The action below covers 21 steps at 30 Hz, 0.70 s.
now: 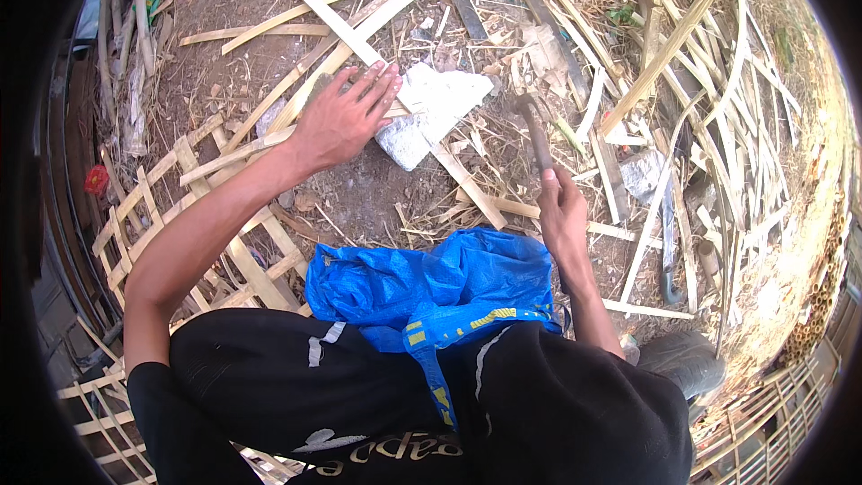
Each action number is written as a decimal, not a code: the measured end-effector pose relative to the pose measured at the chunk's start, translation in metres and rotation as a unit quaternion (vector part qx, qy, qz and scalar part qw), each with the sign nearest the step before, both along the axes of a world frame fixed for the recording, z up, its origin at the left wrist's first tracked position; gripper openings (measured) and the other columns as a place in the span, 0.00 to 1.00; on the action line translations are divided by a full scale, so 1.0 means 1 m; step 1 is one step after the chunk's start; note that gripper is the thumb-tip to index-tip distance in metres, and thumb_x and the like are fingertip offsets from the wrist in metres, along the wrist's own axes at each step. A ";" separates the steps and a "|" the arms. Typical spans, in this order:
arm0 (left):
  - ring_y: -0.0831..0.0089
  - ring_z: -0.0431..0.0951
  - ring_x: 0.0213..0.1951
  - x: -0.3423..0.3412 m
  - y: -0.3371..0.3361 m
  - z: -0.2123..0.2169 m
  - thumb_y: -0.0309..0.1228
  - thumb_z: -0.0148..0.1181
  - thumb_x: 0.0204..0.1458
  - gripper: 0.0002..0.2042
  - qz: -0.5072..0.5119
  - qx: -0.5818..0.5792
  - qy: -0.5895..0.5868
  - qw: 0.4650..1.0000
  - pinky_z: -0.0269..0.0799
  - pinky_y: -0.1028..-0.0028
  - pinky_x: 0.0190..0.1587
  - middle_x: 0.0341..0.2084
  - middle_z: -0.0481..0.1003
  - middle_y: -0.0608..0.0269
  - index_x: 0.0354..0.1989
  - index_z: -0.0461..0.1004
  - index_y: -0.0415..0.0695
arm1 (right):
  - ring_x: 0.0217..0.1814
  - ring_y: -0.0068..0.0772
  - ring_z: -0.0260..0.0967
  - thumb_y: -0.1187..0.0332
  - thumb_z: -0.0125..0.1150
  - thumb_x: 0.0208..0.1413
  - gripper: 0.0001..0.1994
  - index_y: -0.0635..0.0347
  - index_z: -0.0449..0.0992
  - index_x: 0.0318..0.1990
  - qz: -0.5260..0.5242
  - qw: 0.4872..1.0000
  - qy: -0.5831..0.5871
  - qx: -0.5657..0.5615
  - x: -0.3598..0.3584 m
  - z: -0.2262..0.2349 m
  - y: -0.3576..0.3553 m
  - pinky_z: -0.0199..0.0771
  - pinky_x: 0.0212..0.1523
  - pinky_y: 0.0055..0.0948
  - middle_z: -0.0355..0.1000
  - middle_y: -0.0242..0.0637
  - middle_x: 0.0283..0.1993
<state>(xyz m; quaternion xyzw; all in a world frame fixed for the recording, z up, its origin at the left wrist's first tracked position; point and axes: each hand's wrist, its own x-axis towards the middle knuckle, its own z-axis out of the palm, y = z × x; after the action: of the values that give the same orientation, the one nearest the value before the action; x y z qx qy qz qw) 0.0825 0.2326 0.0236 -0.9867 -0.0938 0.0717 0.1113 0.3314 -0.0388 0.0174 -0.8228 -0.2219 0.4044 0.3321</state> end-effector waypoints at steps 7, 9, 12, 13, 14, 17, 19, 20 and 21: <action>0.55 0.74 0.62 0.027 0.015 0.082 0.34 0.46 0.66 0.23 -0.006 0.039 -0.161 0.986 0.64 0.55 0.64 0.60 0.73 0.39 0.62 0.69 0.28 | 0.61 0.59 0.65 0.60 0.66 0.59 0.25 0.62 0.72 0.61 0.130 0.915 -0.381 -0.012 0.019 0.022 0.019 0.62 0.64 0.54 0.70 0.55 0.56; 0.56 0.79 0.56 0.042 0.023 0.131 0.30 0.51 0.63 0.20 0.008 0.025 -0.234 0.972 0.68 0.57 0.59 0.54 0.78 0.43 0.59 0.71 0.28 | 0.59 0.56 0.70 0.64 0.70 0.57 0.26 0.63 0.73 0.61 0.116 0.946 -0.284 0.100 0.023 0.050 0.049 0.70 0.60 0.48 0.72 0.54 0.54; 0.55 0.81 0.46 0.055 0.036 0.202 0.25 0.48 0.64 0.16 0.013 0.025 -0.332 0.943 0.70 0.55 0.53 0.49 0.79 0.45 0.55 0.70 0.27 | 0.59 0.48 0.73 0.63 0.74 0.54 0.31 0.63 0.70 0.63 0.151 0.936 -0.214 0.234 0.012 0.108 0.115 0.76 0.56 0.41 0.73 0.50 0.58; 0.55 0.81 0.46 0.057 0.040 0.216 0.24 0.49 0.63 0.16 0.028 0.026 -0.349 0.936 0.70 0.56 0.51 0.46 0.80 0.45 0.55 0.71 0.28 | 0.59 0.48 0.73 0.62 0.74 0.54 0.33 0.63 0.68 0.65 0.168 0.924 -0.202 0.279 0.006 0.125 0.139 0.76 0.56 0.41 0.73 0.50 0.59; 0.55 0.82 0.45 0.058 0.043 0.231 0.23 0.51 0.62 0.16 0.043 0.028 -0.367 0.929 0.71 0.57 0.49 0.43 0.80 0.46 0.55 0.71 0.29 | 0.60 0.48 0.72 0.62 0.74 0.54 0.35 0.63 0.66 0.67 0.171 0.906 -0.156 0.355 -0.002 0.141 0.169 0.75 0.58 0.42 0.72 0.50 0.60; 0.49 0.81 0.40 0.047 0.046 0.240 0.21 0.51 0.60 0.14 0.104 -0.040 -0.422 0.900 0.73 0.55 0.43 0.36 0.79 0.44 0.53 0.70 0.32 | 0.63 0.48 0.71 0.59 0.71 0.57 0.37 0.62 0.62 0.70 0.226 0.826 -0.143 0.497 -0.036 0.155 0.247 0.71 0.62 0.45 0.71 0.50 0.62; 0.45 0.80 0.39 0.047 0.045 0.242 0.20 0.51 0.59 0.13 0.138 -0.105 -0.456 0.873 0.74 0.54 0.41 0.35 0.78 0.43 0.52 0.70 0.32 | 0.58 0.46 0.73 0.58 0.65 0.63 0.25 0.64 0.71 0.62 0.258 0.821 -0.087 0.502 -0.048 0.166 0.275 0.71 0.58 0.42 0.75 0.52 0.55; 0.42 0.79 0.38 0.049 0.043 0.246 0.21 0.49 0.62 0.10 0.134 -0.110 -0.473 0.864 0.73 0.52 0.40 0.34 0.76 0.43 0.51 0.69 0.34 | 0.53 0.45 0.75 0.59 0.65 0.63 0.22 0.65 0.73 0.58 0.227 0.825 -0.062 0.514 -0.050 0.170 0.280 0.72 0.55 0.41 0.76 0.51 0.50; 0.42 0.79 0.38 0.050 0.038 0.255 0.22 0.48 0.64 0.10 0.135 -0.116 -0.489 0.854 0.73 0.52 0.40 0.34 0.76 0.43 0.51 0.69 0.34 | 0.48 0.43 0.76 0.61 0.64 0.64 0.18 0.65 0.76 0.54 0.196 0.830 -0.024 0.522 -0.059 0.177 0.280 0.73 0.51 0.39 0.77 0.50 0.45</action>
<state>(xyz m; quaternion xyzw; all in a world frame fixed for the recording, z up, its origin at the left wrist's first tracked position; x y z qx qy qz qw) 0.1327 0.2710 0.2787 -0.8779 -0.2593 -0.3954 -0.0754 0.2723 0.2408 0.1948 -0.4756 -0.5643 0.2651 0.6206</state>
